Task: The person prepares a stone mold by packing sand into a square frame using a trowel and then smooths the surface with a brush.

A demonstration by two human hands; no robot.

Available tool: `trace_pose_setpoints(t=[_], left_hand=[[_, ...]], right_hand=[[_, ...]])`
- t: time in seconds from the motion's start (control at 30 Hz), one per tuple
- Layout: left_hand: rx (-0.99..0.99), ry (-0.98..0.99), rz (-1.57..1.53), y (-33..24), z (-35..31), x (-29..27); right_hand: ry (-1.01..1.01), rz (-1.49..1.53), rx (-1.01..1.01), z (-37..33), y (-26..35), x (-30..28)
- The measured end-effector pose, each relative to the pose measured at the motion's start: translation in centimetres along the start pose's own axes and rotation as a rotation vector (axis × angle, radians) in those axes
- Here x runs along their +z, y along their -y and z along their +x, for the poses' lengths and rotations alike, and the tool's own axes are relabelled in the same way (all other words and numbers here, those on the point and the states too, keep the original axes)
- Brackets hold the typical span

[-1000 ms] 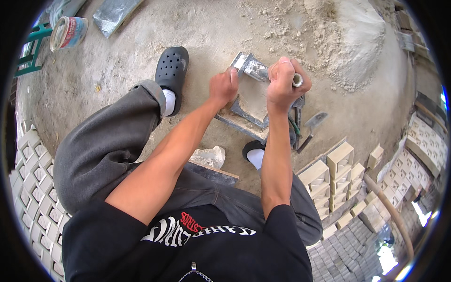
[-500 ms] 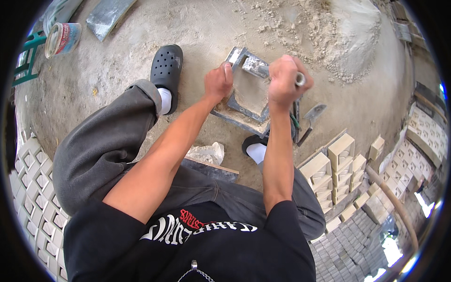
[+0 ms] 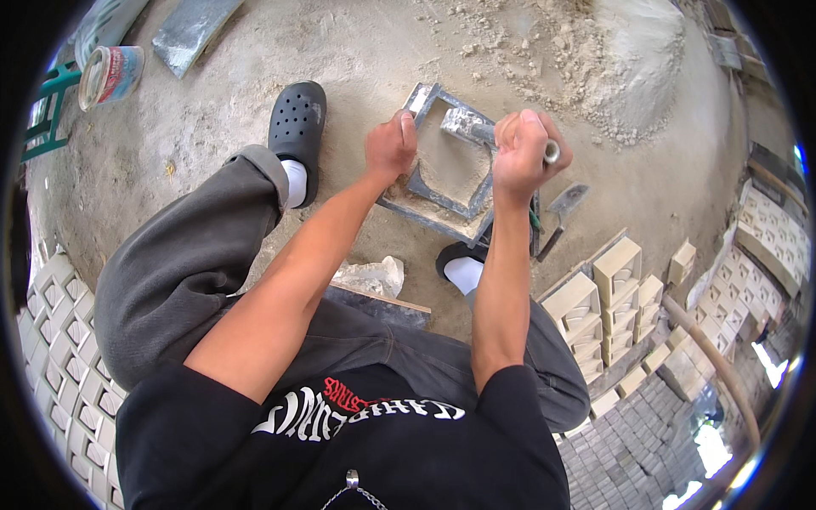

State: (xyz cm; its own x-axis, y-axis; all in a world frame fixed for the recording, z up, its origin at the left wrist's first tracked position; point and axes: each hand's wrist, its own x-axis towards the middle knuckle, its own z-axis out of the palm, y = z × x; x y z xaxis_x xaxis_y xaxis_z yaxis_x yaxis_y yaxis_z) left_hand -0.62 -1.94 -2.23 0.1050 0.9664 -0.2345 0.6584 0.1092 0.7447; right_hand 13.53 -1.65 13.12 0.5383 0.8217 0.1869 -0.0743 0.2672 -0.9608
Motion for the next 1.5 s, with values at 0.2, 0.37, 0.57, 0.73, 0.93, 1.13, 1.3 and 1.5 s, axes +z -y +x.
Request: trace_pose_setpoints(t=[0.2, 0.37, 0.57, 0.73, 0.93, 1.13, 1.3, 1.5], left_hand=[[0.001, 0.015, -0.014, 0.3, 0.2, 0.2], [0.022, -0.011, 0.006, -0.4, 0.9, 0.3], [0.052, -0.015, 0.009, -0.2, 0.1, 0.2], [0.013, 0.008, 0.024, -0.3, 0.3, 0.0], [-0.020, 0.017, 0.027, -0.2, 0.5, 0.0], [0.020, -0.014, 0.008, -0.2, 0.8, 0.1], [0.010, -0.014, 0.009, 0.1, -0.2, 0.3], [-0.028, 0.031, -0.024, 0.8, 0.8, -0.6]], right_hand=[[0.004, 0.002, 0.095, 0.9, 0.4, -0.5], [-0.039, -0.057, -0.045, 0.8, 0.4, -1.5], [-0.041, -0.267, -0.127, -0.4, -0.1, -2.1], [-0.023, -0.100, -0.102, -0.7, 1.4, -1.3], [0.004, -0.056, 0.039, -0.2, 1.6, -0.4], [0.008, -0.041, 0.058, -1.1, 0.5, -0.9], [-0.009, -0.066, -0.069, -2.5, 0.6, -0.5], [-0.077, 0.016, -0.054, -3.3, 0.9, 0.5]])
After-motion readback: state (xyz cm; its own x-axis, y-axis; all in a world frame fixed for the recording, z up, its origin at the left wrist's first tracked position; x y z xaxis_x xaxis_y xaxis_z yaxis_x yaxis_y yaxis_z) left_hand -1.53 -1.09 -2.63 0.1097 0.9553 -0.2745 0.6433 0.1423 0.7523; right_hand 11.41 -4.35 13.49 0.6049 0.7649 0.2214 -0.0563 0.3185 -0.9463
